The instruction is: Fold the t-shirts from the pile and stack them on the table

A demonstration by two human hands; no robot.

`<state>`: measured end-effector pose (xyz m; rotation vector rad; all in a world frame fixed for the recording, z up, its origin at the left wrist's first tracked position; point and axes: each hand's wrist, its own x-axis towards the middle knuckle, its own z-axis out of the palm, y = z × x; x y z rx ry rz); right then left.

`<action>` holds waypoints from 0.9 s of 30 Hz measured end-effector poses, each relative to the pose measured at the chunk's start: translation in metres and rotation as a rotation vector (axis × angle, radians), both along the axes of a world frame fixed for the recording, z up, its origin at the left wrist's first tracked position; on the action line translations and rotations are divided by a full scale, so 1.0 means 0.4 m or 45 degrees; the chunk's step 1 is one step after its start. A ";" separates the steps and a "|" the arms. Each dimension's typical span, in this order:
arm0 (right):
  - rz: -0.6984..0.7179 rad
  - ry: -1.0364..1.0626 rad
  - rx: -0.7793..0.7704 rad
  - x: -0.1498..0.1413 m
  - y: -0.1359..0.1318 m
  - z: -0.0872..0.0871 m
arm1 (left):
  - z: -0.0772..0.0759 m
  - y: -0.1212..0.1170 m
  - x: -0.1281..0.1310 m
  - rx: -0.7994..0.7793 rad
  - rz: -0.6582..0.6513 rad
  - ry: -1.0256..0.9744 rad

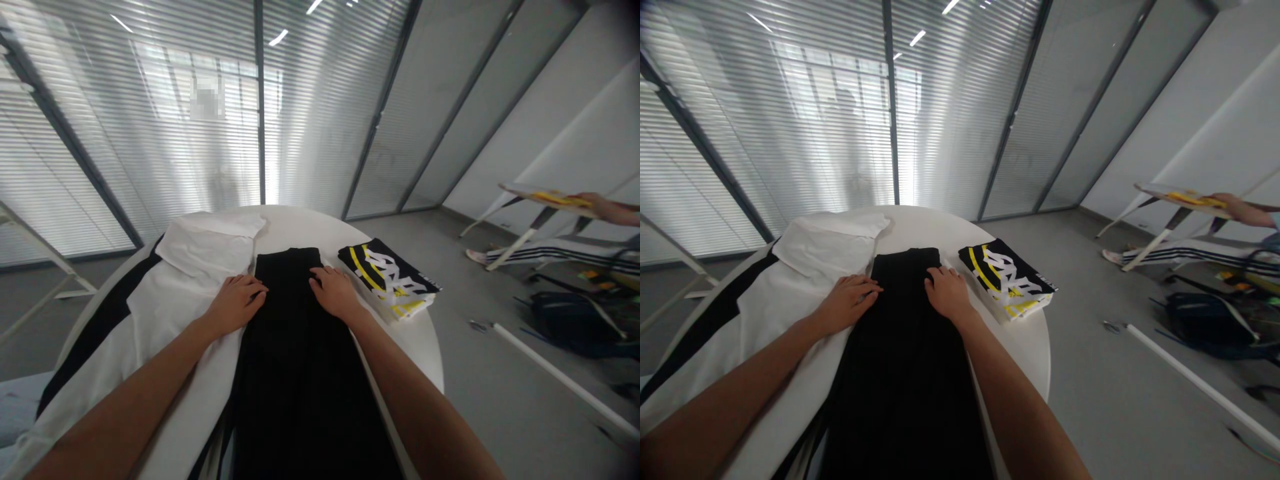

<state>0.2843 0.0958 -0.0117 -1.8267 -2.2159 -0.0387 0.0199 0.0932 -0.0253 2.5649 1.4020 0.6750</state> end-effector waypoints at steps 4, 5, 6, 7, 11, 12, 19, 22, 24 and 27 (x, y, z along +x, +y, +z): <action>-0.105 0.059 0.034 0.002 0.008 -0.010 | -0.007 0.007 0.004 -0.016 0.121 -0.086; -0.140 0.070 0.022 0.003 0.010 -0.013 | -0.010 0.009 0.008 -0.017 0.182 -0.091; -0.174 0.081 0.000 0.004 0.013 -0.017 | -0.012 0.012 0.014 -0.027 0.251 -0.087; -0.203 0.090 -0.030 0.005 0.015 -0.019 | -0.011 0.016 0.022 -0.051 0.320 -0.073; -0.193 0.121 -0.109 0.010 0.018 -0.021 | 0.010 0.047 0.053 -0.230 0.508 0.009; -0.169 0.134 -0.108 0.011 0.019 -0.022 | 0.017 0.058 0.059 -0.278 0.530 0.004; -0.076 0.522 -0.010 0.018 0.049 -0.040 | 0.027 0.110 0.074 -0.465 0.640 -0.561; -0.139 0.875 -0.028 0.024 0.067 -0.038 | 0.023 0.110 0.072 -0.479 0.534 -0.816; -0.263 1.075 -0.132 0.029 0.075 -0.036 | 0.026 0.110 0.070 -0.557 0.486 -0.990; -0.373 1.270 -0.256 0.039 0.082 -0.039 | 0.040 0.109 0.065 -0.745 0.504 -1.195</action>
